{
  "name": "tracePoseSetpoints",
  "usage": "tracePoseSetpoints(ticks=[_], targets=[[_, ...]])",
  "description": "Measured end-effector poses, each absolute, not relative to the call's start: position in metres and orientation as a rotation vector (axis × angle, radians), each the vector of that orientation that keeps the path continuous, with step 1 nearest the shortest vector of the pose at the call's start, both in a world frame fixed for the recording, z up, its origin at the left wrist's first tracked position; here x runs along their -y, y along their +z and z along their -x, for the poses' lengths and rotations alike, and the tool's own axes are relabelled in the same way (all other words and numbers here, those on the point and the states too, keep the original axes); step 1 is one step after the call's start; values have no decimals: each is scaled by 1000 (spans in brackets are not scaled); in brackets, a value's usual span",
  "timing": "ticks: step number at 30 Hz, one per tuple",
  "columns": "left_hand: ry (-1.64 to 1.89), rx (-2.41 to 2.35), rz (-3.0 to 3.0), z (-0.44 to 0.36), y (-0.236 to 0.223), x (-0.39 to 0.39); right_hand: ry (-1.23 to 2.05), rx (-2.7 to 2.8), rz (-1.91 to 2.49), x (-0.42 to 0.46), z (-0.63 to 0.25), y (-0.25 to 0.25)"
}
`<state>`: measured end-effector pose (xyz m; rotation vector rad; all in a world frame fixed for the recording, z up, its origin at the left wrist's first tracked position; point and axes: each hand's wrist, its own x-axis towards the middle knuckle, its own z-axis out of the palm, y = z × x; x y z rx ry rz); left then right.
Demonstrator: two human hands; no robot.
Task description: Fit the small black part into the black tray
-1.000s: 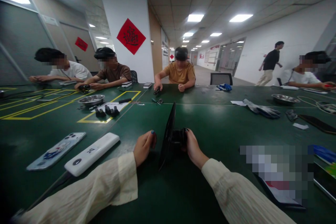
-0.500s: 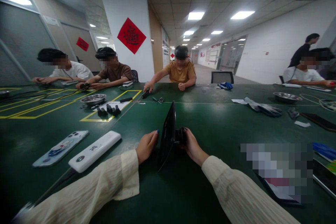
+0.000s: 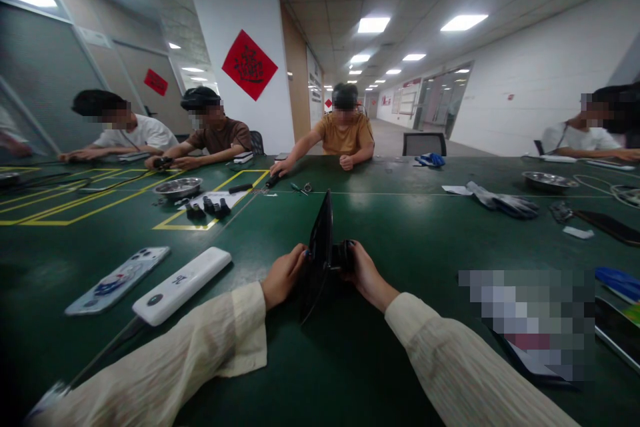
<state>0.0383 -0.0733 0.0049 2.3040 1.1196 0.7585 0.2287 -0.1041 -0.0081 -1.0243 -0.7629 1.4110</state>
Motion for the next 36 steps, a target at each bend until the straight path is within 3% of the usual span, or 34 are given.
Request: tracePoseSetpoints(ticks=[28,36], targets=[[456,-1197,-2639,-29,14,72,1348,973,1025,112,-225,-10],[555,-1262,-2572,-30,12,72,1331,995,1049,113,-223,-6]])
